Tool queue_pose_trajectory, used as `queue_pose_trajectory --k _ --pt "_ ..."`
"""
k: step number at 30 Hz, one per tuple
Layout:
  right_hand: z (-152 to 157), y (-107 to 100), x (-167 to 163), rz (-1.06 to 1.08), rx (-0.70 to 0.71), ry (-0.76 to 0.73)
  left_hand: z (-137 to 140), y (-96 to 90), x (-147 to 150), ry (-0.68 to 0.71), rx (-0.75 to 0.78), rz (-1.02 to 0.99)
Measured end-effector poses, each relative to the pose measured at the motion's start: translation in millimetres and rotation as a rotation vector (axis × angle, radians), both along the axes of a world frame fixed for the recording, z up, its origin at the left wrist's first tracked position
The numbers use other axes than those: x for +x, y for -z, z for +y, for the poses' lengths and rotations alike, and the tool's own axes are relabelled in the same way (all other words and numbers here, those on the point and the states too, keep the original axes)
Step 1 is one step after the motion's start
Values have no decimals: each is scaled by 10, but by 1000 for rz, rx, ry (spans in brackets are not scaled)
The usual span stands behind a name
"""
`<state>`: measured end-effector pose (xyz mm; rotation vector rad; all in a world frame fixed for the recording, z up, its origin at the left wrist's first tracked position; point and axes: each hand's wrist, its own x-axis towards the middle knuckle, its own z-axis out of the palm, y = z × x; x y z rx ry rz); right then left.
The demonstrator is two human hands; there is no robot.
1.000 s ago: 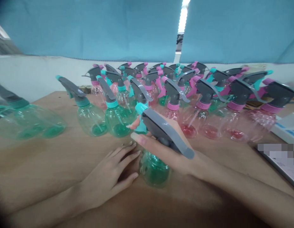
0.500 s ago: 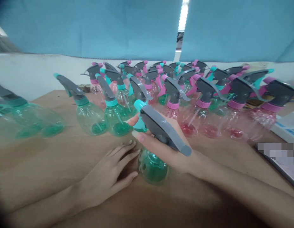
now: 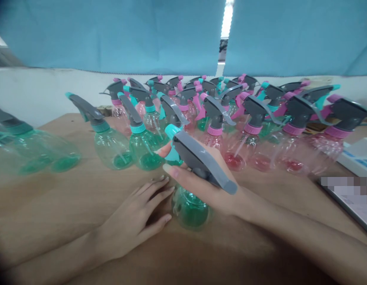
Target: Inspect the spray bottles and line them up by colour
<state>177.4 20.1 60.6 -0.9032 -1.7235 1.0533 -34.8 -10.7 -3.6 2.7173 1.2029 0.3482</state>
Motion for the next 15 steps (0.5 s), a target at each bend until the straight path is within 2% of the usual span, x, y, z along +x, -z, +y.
queue_pose_trajectory --k 5,15 --pt "-8 -11 1 -53 -38 -81 3 -4 4 -5 -14 -1" --pt "-35 -23 -11 -12 -61 -36 -2 -5 -3 -3 -5 7"
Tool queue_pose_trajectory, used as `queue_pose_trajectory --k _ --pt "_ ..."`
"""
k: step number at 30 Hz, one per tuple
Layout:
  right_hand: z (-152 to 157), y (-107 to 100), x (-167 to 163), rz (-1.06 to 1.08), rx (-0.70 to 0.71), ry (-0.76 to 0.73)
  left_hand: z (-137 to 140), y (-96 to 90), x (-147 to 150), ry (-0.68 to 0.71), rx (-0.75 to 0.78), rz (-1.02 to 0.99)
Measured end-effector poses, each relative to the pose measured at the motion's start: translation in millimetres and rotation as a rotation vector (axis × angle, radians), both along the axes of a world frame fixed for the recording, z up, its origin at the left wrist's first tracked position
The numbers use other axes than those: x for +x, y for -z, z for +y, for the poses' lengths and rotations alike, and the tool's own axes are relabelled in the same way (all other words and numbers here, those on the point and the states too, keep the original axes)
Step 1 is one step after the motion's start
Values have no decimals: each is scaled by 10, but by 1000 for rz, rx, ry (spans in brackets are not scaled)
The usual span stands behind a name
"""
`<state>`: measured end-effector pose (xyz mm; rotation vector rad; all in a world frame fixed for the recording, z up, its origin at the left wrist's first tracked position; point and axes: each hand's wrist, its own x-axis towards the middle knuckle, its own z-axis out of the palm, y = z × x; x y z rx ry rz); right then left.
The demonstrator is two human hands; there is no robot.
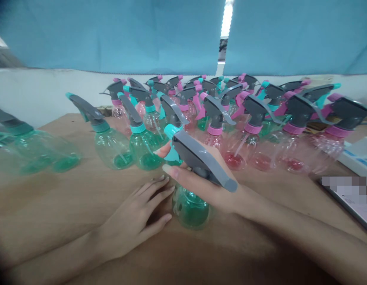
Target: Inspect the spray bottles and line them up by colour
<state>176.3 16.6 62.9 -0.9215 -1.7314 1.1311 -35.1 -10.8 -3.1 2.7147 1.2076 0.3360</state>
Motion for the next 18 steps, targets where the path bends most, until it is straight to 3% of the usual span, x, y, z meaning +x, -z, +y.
queue_pose_trajectory --k 18 --pt "-17 -20 2 -12 -41 -1 4 -23 10 -1 -15 -11"
